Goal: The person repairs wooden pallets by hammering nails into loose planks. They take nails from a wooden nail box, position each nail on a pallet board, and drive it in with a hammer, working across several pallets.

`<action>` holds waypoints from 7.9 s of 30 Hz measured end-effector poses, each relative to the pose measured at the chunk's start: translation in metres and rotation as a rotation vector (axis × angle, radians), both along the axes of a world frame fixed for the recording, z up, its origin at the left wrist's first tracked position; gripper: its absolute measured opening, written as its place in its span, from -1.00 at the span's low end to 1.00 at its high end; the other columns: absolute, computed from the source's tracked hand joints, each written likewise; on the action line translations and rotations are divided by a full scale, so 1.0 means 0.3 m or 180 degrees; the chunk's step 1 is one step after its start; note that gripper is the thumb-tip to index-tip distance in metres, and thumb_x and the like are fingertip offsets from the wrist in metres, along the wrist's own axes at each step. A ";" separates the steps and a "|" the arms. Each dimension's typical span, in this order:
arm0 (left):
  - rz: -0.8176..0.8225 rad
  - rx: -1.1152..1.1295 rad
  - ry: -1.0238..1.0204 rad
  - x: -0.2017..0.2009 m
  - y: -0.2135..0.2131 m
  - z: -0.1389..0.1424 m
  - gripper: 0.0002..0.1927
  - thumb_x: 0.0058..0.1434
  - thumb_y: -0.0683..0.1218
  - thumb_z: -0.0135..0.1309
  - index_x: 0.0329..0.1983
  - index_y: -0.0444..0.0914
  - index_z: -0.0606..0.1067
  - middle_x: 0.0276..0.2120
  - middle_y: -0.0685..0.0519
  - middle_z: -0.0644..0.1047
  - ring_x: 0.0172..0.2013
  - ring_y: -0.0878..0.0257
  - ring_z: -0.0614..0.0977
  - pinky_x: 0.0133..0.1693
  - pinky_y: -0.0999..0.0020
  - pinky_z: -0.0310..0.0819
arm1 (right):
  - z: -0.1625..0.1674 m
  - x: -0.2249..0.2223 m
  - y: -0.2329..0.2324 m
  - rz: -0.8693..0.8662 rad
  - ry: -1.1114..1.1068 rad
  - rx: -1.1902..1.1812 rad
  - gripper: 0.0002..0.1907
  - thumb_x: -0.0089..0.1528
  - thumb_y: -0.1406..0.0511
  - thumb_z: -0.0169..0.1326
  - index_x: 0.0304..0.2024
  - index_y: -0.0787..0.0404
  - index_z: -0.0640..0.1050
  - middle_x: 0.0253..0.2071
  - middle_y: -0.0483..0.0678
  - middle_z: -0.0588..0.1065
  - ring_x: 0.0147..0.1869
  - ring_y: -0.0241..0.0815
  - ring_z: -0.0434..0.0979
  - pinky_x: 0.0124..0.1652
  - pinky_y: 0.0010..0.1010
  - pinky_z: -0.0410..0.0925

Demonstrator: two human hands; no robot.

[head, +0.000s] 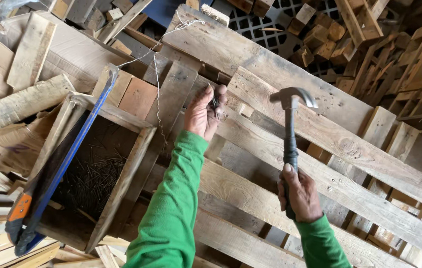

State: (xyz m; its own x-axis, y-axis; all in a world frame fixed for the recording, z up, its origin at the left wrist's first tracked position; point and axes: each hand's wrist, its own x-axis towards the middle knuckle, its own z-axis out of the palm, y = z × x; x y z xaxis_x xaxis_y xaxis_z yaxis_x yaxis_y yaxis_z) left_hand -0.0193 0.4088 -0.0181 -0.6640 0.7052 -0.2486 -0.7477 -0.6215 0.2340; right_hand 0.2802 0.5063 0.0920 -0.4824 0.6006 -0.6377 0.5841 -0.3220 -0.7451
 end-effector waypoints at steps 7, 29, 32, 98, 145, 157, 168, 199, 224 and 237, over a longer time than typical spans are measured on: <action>-0.0291 -0.0368 0.0265 0.018 0.009 0.071 -0.92 0.33 -0.13 0.19 -0.19 -0.22 0.56 -0.30 0.02 0.60 -0.32 0.28 0.59 -0.37 0.42 0.48 | 0.034 0.000 -0.055 0.0097 0.0865 0.0516 -0.54 0.34 -0.04 0.01 -0.25 0.24 0.43 -0.53 -0.11 0.42 -0.56 -0.33 0.39 -0.57 -0.46 0.35; 0.0551 -0.2376 0.2821 -0.007 0.140 0.052 -0.87 0.36 -0.13 0.17 -0.12 -0.28 0.60 -0.38 0.03 0.65 -0.40 0.36 0.65 -0.31 0.39 0.63 | -0.129 0.029 0.029 0.0317 -0.0160 -0.0149 -0.50 0.31 -0.05 -0.03 -0.28 0.28 0.40 -0.64 -0.06 0.32 -0.71 -0.28 0.21 -0.71 -0.41 0.17; 0.0239 -0.1483 0.1895 -0.033 0.103 0.074 -0.91 0.37 -0.13 0.14 -0.15 -0.25 0.59 -0.32 0.02 0.66 -0.43 0.40 0.59 -0.35 0.43 0.59 | -0.110 0.016 0.027 0.0285 -0.0142 -0.0191 -0.52 0.30 -0.06 -0.04 -0.28 0.24 0.40 -0.62 -0.10 0.35 -0.69 -0.30 0.27 -0.70 -0.41 0.22; 0.2538 -0.3468 0.2504 -0.016 0.240 -0.098 -0.86 0.46 -0.18 0.12 -0.01 -0.33 0.58 -0.19 0.09 0.61 -0.24 0.48 0.58 -0.26 0.49 0.52 | 0.095 -0.137 0.109 0.0128 0.0160 0.0517 -0.60 0.38 0.02 -0.07 -0.34 0.19 0.45 -0.63 -0.12 0.35 -0.64 -0.23 0.25 -0.63 -0.37 0.17; -0.0136 -0.1859 0.0594 0.095 -0.155 0.114 -0.80 0.21 -0.04 0.27 -0.19 -0.24 0.63 -0.43 0.16 0.63 -0.59 0.53 0.34 -0.61 0.63 0.13 | 0.053 0.098 -0.087 0.0577 0.0760 0.0651 -0.41 0.31 -0.14 -0.03 -0.27 0.28 0.48 -0.59 -0.12 0.43 -0.62 -0.35 0.40 -0.65 -0.46 0.34; 0.0770 -0.2704 0.2401 0.128 0.004 -0.036 -0.84 0.28 -0.17 0.24 -0.09 -0.26 0.64 -0.23 -0.04 0.70 -0.24 0.30 0.72 -0.20 0.40 0.69 | -0.046 0.088 -0.161 0.0558 -0.0104 -0.0224 -0.50 0.29 -0.06 0.00 -0.28 0.28 0.46 -0.63 -0.10 0.39 -0.68 -0.29 0.28 -0.68 -0.41 0.23; 0.1237 -0.2881 0.3196 0.146 0.014 -0.074 -0.77 0.25 -0.33 0.21 -0.06 -0.26 0.64 -0.18 -0.06 0.70 -0.18 0.24 0.73 -0.12 0.37 0.70 | 0.050 -0.108 -0.106 0.1198 -0.0404 0.0593 -0.62 0.31 0.06 -0.04 -0.18 0.26 0.48 -0.66 -0.05 0.40 -0.69 -0.28 0.34 -0.69 -0.37 0.31; 0.1030 -0.5026 0.2677 0.206 -0.161 0.035 -0.79 0.39 -0.15 -0.01 0.02 -0.33 0.36 -0.19 -0.29 0.56 -0.20 -0.23 0.62 -0.19 -0.03 0.52 | 0.317 -0.251 -0.002 0.0421 0.1512 0.1592 -0.58 0.38 0.04 -0.06 -0.31 0.23 0.53 -0.60 -0.09 0.41 -0.63 -0.29 0.30 -0.64 -0.40 0.20; 0.1539 -0.4038 0.2004 0.135 -0.155 -0.155 -0.73 0.40 0.08 0.00 -0.04 -0.20 0.46 -0.25 -0.07 0.63 -0.40 0.14 0.70 -0.44 0.29 0.65 | 0.077 0.251 -0.301 0.0718 0.0281 0.0526 -0.55 0.41 0.03 -0.05 -0.35 0.27 0.43 -0.63 -0.10 0.37 -0.61 -0.34 0.28 -0.59 -0.44 0.17; -0.0134 -0.0763 -0.0030 0.387 -0.702 0.049 -0.78 0.42 0.05 0.13 -0.14 -0.20 0.51 -0.20 0.03 0.56 -0.29 0.28 0.55 -0.35 0.44 0.41 | 0.020 0.542 -0.753 -0.0525 -0.0185 -0.0179 -0.56 0.37 0.06 -0.01 -0.32 0.33 0.46 -0.71 -0.13 0.35 -0.71 -0.33 0.26 -0.66 -0.43 0.18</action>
